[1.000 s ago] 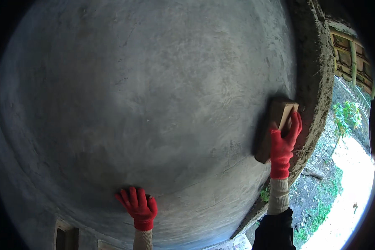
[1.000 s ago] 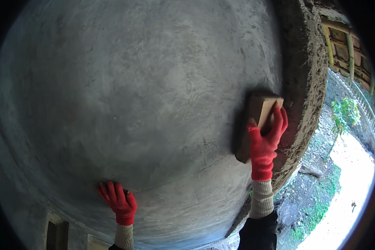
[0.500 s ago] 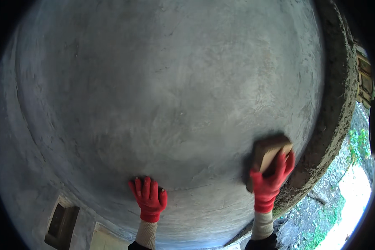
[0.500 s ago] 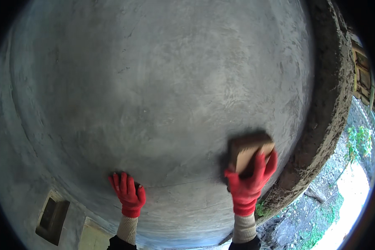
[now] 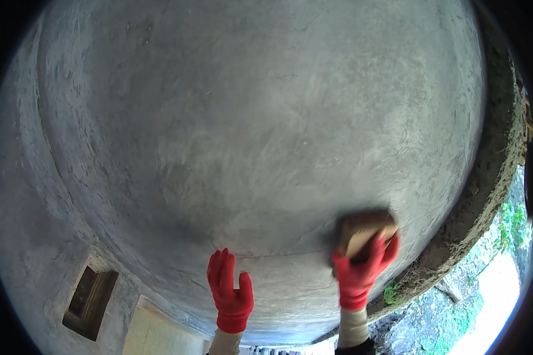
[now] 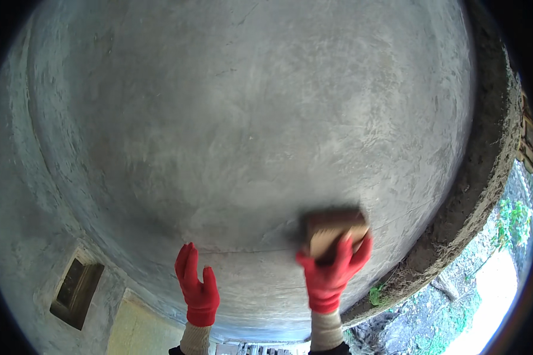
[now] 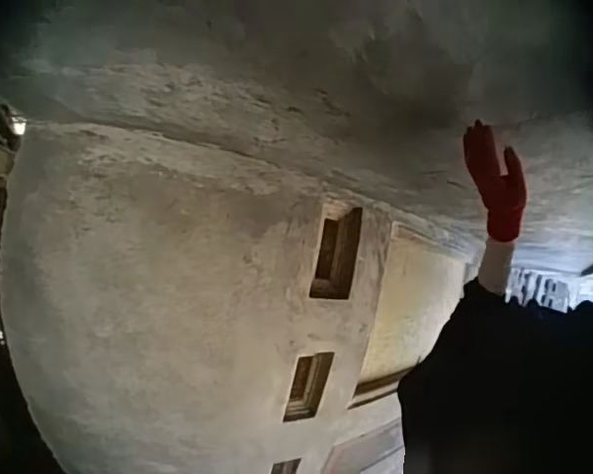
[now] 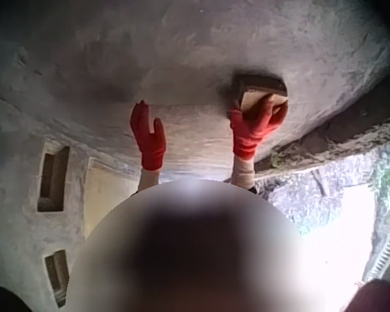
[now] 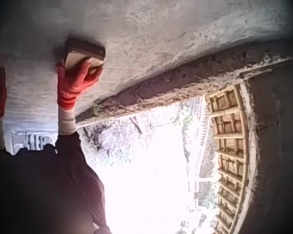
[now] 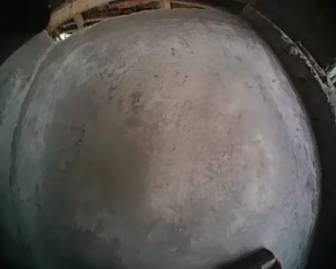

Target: The person uses a wooden block to smooth a concrete wall by rubbing the surface in circular and sweeping motions.

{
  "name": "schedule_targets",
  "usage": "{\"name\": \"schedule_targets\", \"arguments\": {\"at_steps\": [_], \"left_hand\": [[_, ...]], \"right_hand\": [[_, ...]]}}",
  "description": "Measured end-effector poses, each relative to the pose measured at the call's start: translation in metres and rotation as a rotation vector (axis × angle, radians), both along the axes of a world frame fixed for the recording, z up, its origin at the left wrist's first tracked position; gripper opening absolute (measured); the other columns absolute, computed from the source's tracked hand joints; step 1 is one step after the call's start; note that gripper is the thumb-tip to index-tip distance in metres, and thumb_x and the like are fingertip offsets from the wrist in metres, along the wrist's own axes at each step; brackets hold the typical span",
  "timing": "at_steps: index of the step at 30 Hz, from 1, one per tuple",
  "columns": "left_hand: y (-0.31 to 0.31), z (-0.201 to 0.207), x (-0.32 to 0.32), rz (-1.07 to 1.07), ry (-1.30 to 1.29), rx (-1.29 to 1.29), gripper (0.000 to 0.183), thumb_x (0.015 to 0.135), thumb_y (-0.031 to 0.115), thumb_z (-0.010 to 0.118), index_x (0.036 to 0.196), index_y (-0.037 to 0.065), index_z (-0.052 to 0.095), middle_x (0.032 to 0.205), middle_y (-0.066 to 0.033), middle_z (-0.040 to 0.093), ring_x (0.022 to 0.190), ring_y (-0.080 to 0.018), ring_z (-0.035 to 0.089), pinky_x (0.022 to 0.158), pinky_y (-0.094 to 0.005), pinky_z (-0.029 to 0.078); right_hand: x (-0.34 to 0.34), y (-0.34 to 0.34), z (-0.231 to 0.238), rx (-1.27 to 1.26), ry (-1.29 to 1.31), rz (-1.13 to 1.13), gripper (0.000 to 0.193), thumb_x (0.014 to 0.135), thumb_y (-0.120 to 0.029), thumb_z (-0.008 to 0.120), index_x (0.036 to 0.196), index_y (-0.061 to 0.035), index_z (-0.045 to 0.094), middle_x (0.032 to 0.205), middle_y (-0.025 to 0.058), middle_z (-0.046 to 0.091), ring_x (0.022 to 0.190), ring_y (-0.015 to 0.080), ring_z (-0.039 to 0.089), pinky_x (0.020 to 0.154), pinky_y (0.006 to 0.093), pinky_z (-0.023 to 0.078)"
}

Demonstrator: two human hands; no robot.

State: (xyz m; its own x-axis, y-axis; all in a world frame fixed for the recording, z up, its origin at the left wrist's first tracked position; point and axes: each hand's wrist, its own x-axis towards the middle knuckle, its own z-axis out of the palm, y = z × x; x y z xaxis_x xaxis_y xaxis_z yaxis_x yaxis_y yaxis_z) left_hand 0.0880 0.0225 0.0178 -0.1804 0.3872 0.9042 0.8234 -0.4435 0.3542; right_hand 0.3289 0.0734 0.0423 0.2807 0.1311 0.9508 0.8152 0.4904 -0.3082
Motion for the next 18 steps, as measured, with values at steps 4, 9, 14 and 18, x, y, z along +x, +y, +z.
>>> {"name": "schedule_targets", "arguments": {"at_steps": [4,9,14,18], "left_hand": [[-0.005,-0.015,0.002,-0.134,-0.345,-0.074,0.046,0.087,0.005,0.057,0.132,0.000,0.048,0.137,-0.0174,0.047,0.126,-0.0345,0.044,0.106,-0.0436,0.036],[-0.009,-0.015,0.001,-0.117,-0.287,-0.200,0.053,0.086,0.004,0.058,0.137,0.000,0.045,0.140,-0.0167,0.043,0.129,-0.0326,0.040,0.107,-0.0423,0.034],[-0.012,-0.015,-0.002,-0.099,-0.288,-0.275,0.056,0.086,0.005,0.060,0.140,0.001,0.042,0.141,-0.0163,0.043,0.130,-0.0325,0.038,0.108,-0.0421,0.034],[-0.017,-0.015,-0.007,-0.114,-0.337,-0.278,0.057,0.086,0.005,0.060,0.140,0.002,0.042,0.142,-0.0157,0.042,0.131,-0.0317,0.038,0.108,-0.0418,0.033]], "right_hand": [[-0.005,0.000,0.036,-0.009,0.083,-0.062,0.092,0.072,-0.050,0.079,0.145,-0.0122,0.037,0.145,0.0301,0.024,0.131,0.0457,0.033,0.102,0.0542,0.035],[-0.019,-0.011,-0.168,-0.149,-0.094,-0.056,0.113,0.057,-0.049,0.088,0.148,-0.0200,0.027,0.143,0.0326,0.020,0.127,0.0481,0.032,0.098,0.0581,0.034],[-0.024,-0.006,-0.029,0.013,-0.101,-0.032,0.098,0.065,-0.046,0.085,0.145,-0.0171,0.037,0.142,0.0332,0.025,0.125,0.0481,0.036,0.098,0.0557,0.037],[-0.032,-0.006,0.083,0.040,-0.062,-0.050,0.093,0.069,-0.048,0.081,0.143,-0.0100,0.040,0.143,0.0325,0.027,0.129,0.0473,0.035,0.101,0.0543,0.036]]}}
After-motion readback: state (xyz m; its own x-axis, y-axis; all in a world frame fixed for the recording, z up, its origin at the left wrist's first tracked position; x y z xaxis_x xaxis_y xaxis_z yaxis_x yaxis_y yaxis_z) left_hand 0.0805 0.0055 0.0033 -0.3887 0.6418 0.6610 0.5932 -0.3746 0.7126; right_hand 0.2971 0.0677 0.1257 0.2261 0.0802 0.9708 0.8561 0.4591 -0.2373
